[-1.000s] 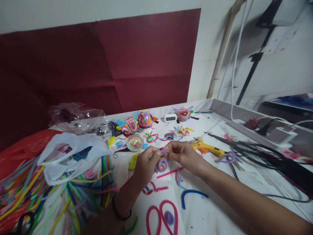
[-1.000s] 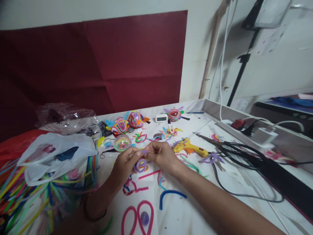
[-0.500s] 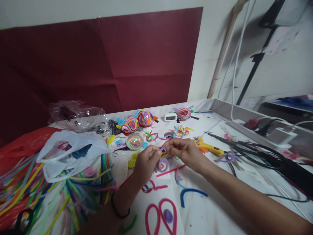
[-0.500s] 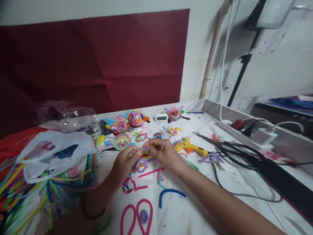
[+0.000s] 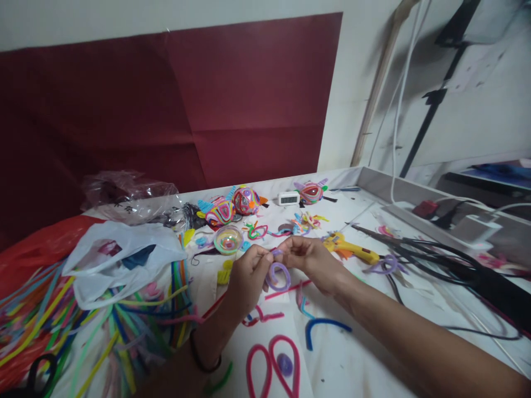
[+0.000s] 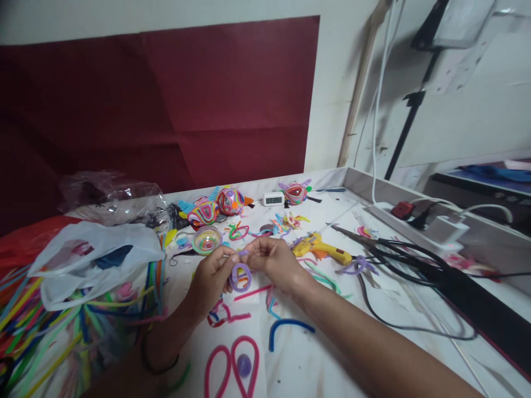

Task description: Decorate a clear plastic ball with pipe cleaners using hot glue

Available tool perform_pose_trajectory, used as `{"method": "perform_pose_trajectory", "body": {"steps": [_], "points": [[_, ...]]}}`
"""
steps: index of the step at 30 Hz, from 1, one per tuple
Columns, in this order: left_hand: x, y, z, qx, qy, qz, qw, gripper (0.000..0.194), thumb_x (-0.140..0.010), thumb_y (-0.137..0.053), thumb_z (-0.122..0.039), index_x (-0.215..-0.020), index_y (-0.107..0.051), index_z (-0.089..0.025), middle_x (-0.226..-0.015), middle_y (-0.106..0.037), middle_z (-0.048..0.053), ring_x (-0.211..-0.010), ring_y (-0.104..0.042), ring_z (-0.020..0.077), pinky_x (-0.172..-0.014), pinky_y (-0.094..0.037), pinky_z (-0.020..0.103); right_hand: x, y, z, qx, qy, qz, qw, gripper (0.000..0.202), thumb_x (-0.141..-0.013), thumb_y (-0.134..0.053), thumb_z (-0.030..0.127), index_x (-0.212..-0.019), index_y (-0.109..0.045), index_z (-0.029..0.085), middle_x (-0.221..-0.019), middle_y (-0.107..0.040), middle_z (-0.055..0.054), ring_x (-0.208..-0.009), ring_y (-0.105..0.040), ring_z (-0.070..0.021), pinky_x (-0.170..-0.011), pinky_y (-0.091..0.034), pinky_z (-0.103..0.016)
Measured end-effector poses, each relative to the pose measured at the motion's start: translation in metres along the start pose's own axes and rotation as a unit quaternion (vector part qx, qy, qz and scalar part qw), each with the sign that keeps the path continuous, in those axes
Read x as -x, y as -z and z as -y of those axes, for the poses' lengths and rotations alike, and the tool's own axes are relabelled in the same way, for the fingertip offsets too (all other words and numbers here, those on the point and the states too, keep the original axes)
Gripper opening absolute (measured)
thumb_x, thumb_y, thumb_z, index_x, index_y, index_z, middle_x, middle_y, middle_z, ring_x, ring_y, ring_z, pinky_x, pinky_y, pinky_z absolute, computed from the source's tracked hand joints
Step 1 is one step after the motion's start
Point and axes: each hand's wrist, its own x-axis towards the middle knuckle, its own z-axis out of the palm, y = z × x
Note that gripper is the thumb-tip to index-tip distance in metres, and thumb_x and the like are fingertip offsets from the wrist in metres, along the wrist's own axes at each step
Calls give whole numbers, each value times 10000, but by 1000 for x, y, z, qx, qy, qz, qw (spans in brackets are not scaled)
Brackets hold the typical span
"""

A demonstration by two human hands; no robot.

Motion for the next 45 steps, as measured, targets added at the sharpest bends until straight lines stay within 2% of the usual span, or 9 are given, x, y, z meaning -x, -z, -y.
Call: {"method": "perform_pose_trajectory", "body": {"steps": [5,10,14,21,28,34,40,45], "points": [[0,1,2,-5,-5,-2,1000,184,-808,-520,-369,-724,-527,-205,-402,-466,-88,-323,-417,79,-334,-321,157,0,-1,4,-15,-10,-17,1000,279,-559,-842,337,-683,-657,169,-606,-642,19,-568,-564,-104,-589,-448,-244],[-3,3,3,8,5,-13,1000,188,-794,-515,-380,-712,-509,-211,-408,-453,-92,-320,-401,79,-321,-303,162,-1,0,12,-6,-10,-1,1000,270,-572,-825,329,-717,-666,167,-599,-632,29,-556,-545,-99,-584,-434,-245],[-3,3,1,-2,1,6,1000,184,-802,-515,-369,-730,-527,-199,-412,-465,-86,-337,-397,72,-343,-296,156,0,0,15,26,0,12,1000,226,-614,-789,327,-717,-677,160,-632,-643,17,-585,-549,-108,-598,-424,-253],[-1,2,-1,5,6,1,1000,185,-799,-541,-363,-733,-545,-191,-421,-479,-79,-343,-420,75,-361,-320,163,-1,-1,4,48,11,24,998,186,-588,-781,264,-679,-654,163,-598,-609,34,-547,-518,-101,-545,-391,-240],[-2,1,0,-3,11,-11,1000,183,-790,-528,-369,-709,-523,-204,-418,-474,-83,-334,-411,80,-343,-307,165,-2,2,-1,58,-2,33,998,195,-615,-761,296,-681,-635,162,-615,-617,21,-569,-535,-113,-571,-412,-252],[0,2,-2,-34,-13,-13,999,174,-799,-519,-360,-712,-512,-210,-446,-478,-83,-347,-429,87,-359,-325,176,-1,1,0,64,-12,33,997,275,-602,-791,370,-677,-640,152,-592,-591,31,-541,-486,-92,-548,-372,-237],[2,2,-2,-83,-43,-22,995,155,-821,-514,-330,-721,-530,-213,-453,-481,-73,-384,-456,102,-416,-340,192,-1,1,4,67,-23,29,997,289,-562,-819,360,-659,-641,153,-583,-586,35,-530,-459,-84,-521,-340,-228],[2,2,-1,-90,-43,-22,995,146,-815,-517,-336,-741,-554,-215,-475,-505,-61,-410,-484,118,-439,-351,205,0,1,6,70,-39,36,996,216,-573,-786,301,-644,-646,152,-549,-569,48,-494,-414,-67,-494,-304,-219]]}}
